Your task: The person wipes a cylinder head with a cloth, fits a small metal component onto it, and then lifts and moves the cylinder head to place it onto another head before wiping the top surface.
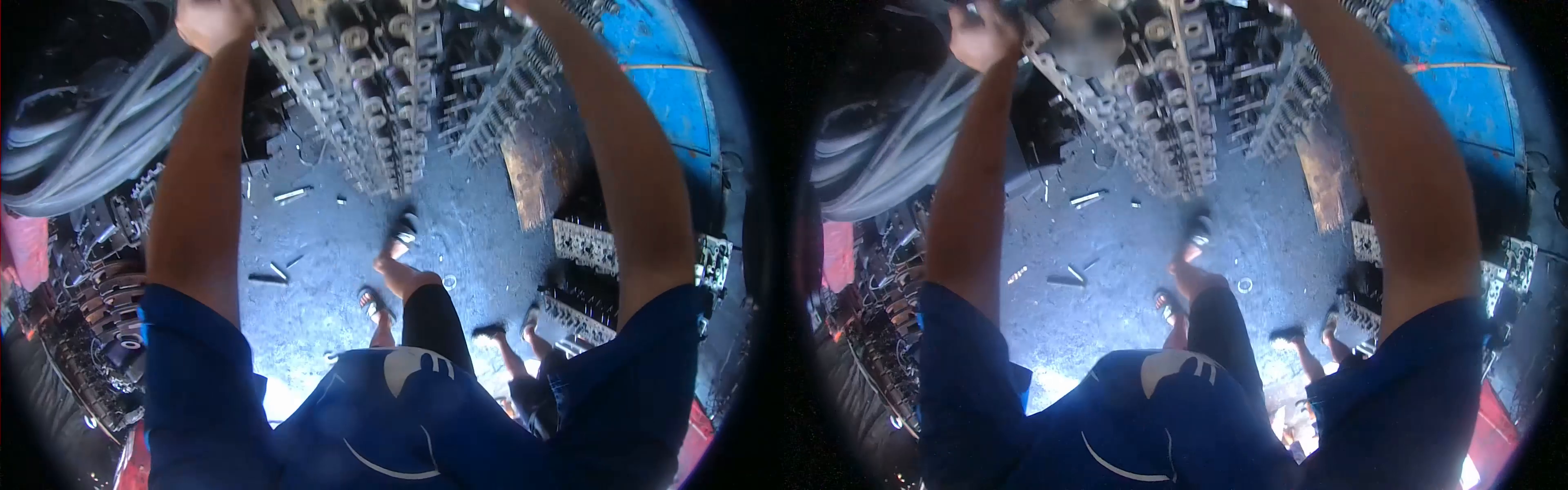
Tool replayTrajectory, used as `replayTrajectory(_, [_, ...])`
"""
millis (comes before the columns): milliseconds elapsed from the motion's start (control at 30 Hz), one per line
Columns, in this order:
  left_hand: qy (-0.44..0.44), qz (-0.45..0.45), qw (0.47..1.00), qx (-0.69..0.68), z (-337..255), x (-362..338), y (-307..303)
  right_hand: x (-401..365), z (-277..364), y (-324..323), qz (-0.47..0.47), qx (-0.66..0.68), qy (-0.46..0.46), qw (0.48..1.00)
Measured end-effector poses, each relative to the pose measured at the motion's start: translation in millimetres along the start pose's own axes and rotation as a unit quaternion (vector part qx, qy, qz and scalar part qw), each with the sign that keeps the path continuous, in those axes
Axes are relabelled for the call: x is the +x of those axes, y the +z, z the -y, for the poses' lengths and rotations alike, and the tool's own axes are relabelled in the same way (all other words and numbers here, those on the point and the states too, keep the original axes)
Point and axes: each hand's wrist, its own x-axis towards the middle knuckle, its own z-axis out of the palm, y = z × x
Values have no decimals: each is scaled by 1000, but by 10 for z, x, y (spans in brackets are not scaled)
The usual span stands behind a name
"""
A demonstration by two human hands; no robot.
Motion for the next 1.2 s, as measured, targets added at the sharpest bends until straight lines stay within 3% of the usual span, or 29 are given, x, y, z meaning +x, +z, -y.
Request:
replayTrajectory(100, [24,12,999,36,39,-23,6,-117,108,-124,59,78,33,995])
replayTrajectory(133, [15,2,1000,21,-38,-24,-13,-81,-158,150,-4,7,-41,999])
replayTrajectory(200, [22,1,1000,-15,-165,-17,-55,-29,-158,121,45,28,-24,998])
replayTrajectory(267, [29,13,999,9,-165,-11,-64,-127,-12,-20,33,44,-4,998])
replayTrajectory(500, [-169,148,969,-100,-90,25,-181,-85,52,-104,141,40,34,989])
replayTrajectory(600, [-137,133,976,-104,-220,66,-235,-47,-102,81,107,68,-6,992])
replayTrajectory(867, [-112,127,981,-93,-195,47,-217,-101,-19,-9,127,44,31,990])
replayTrajectory(933, [-68,98,993,-26,-122,48,-143,-99,-78,65,94,69,8,993])
replayTrajectory(1067, [-95,112,988,-42,-67,9,-133,-100,-11,-5,107,90,64,988])
replayTrajectory(1133, [-126,133,979,-85,-93,26,-172,-81,-47,2,102,99,59,988])
replayTrajectory(1200, [-169,152,966,-128,-171,100,-294,-3,-19,24,166,52,12,985])
